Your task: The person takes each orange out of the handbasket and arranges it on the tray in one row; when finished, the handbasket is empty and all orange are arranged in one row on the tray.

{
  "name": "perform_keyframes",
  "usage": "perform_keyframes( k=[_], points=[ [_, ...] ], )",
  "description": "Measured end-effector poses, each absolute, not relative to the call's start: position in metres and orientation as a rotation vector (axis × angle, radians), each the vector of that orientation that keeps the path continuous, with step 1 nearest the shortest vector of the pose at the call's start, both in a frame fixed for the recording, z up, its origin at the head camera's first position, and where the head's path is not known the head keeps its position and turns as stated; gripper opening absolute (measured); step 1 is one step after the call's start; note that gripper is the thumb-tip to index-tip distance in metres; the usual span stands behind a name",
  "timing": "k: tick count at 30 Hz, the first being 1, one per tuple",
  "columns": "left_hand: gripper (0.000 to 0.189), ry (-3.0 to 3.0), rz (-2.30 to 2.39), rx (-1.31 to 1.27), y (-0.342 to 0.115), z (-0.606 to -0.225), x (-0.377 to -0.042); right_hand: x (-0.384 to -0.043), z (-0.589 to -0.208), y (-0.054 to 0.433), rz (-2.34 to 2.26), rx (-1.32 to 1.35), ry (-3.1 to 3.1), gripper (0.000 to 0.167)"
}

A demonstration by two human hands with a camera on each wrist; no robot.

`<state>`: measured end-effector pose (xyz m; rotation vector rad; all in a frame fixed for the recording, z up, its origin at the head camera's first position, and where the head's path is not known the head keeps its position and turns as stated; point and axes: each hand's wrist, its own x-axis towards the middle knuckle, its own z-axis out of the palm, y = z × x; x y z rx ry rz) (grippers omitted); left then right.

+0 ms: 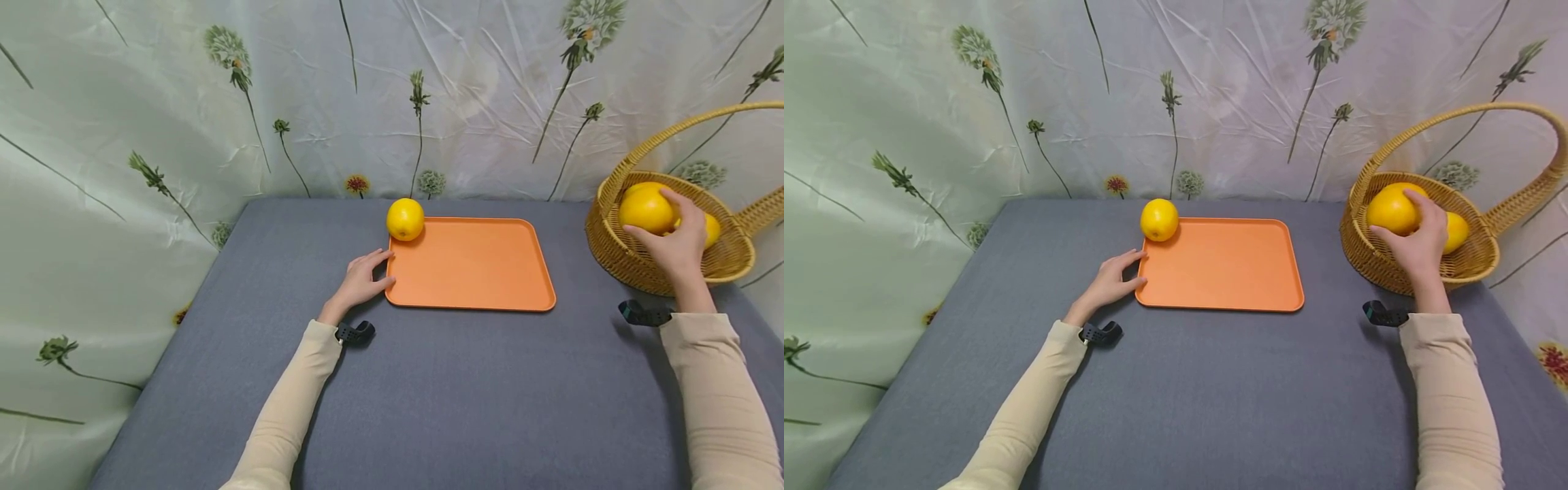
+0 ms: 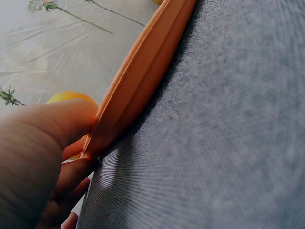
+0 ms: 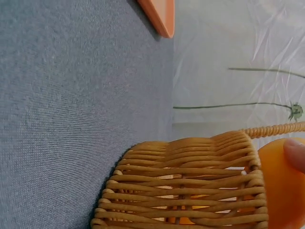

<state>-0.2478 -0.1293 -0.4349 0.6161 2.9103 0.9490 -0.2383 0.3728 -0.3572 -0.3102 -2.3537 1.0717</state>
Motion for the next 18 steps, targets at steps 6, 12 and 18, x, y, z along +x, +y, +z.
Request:
perform_keyframes(
  k=[6, 12, 18],
  points=[
    [0.057, 2.913, 0.956, 0.623, -0.129, -0.436, -0.249, -0.231, -0.353, 0.368, 1.101, -0.316, -2.332, 0.07],
    [0.057, 2.917, 0.953, 0.629, -0.129, -0.436, -0.249, -0.223, -0.35, 0.355, 1.156, -0.236, -2.247, 0.069],
    [0.057, 2.921, 0.96, 0.64, -0.129, -0.437, -0.248, -0.219, -0.346, 0.342, 1.182, -0.15, -2.183, 0.071]
  ],
)
